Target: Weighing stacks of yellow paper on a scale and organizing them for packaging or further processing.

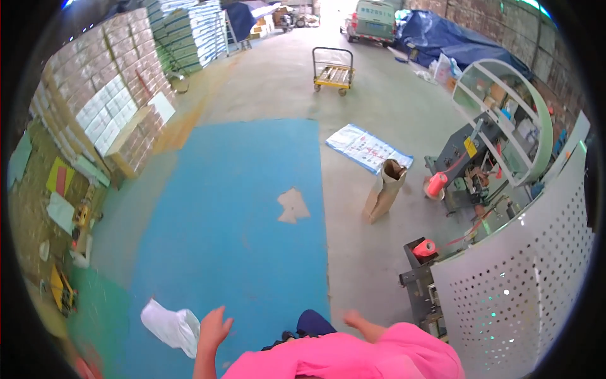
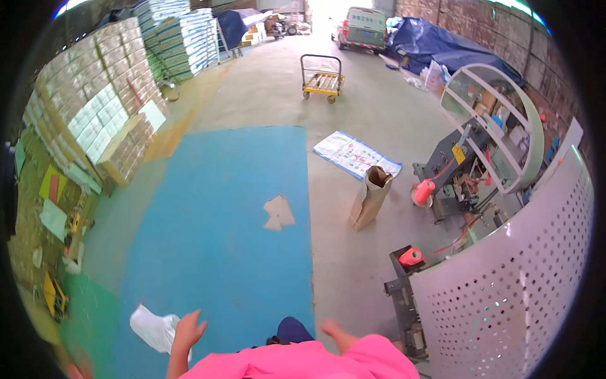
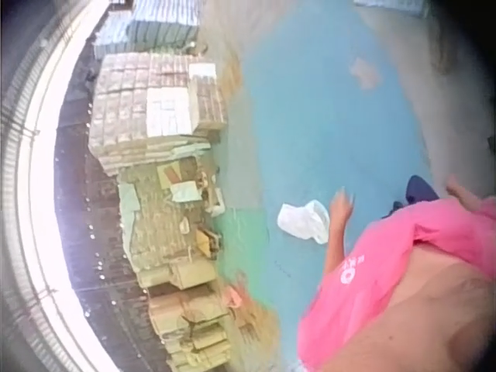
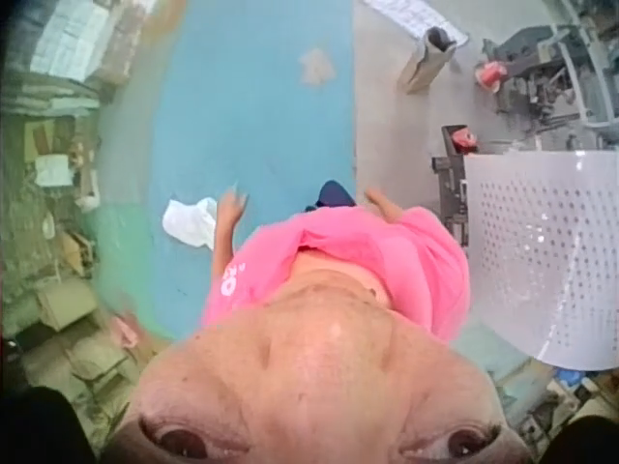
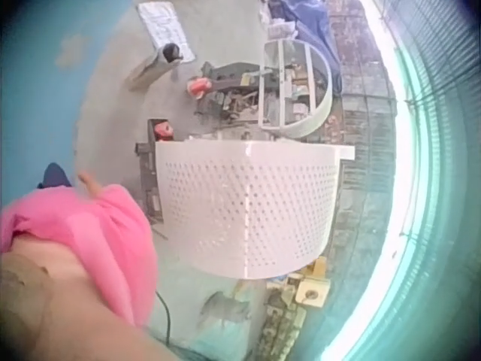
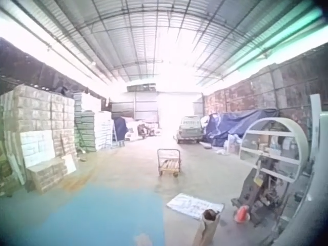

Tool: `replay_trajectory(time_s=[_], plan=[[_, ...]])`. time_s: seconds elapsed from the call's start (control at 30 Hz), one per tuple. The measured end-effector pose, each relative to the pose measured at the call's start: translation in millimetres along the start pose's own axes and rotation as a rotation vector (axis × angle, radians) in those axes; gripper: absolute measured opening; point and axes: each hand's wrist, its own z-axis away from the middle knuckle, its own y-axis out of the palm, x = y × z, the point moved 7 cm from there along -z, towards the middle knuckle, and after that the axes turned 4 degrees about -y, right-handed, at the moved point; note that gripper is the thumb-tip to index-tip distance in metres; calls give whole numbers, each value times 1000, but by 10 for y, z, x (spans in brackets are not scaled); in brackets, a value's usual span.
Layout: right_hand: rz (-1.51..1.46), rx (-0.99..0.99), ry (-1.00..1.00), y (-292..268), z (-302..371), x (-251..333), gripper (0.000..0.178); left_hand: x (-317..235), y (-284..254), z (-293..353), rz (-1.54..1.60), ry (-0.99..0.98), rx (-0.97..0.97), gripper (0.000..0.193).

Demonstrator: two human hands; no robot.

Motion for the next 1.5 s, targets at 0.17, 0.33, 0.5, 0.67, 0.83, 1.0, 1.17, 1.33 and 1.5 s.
replay_trajectory(time_s=[0.17, 0.33, 0.5, 0.67, 0.83, 1.0, 1.17, 1.33, 1.5], plan=[[24, 212, 459, -372, 115, -883, 14, -730, -225, -2054, 30, 262, 77, 52], [87, 175, 204, -473, -1034, -814, 19, -1097, 203, -3696, -62, 354, 297, 53], [-304, 28, 191, -907, -2401, 384, 21, -1120, -66, -4836, -7, 152, 422, 54], [-929, -127, 137, -3502, -4098, 2262, 32, -860, -163, -6384, 67, 61, 415, 54], [-1123, -365, 315, -4725, -5127, 2449, 28, -1461, -439, -8349, -74, 254, 311, 54], [-729, -166, 494, -4560, -5503, 2231, 18, -3234, -1092, -10079, -53, 560, 212, 47], [98, 95, 348, -4212, -6852, 1538, 21, -4503, -749, -11599, 2, 872, 271, 46], [-647, -186, 499, -7131, -8613, 1125, 23, -5439, 63, -12666, -126, 890, 589, 49], [-1389, -365, 547, -7806, -9110, 1783, 25, -6450, -260, -13701, 127, 901, 553, 50]])
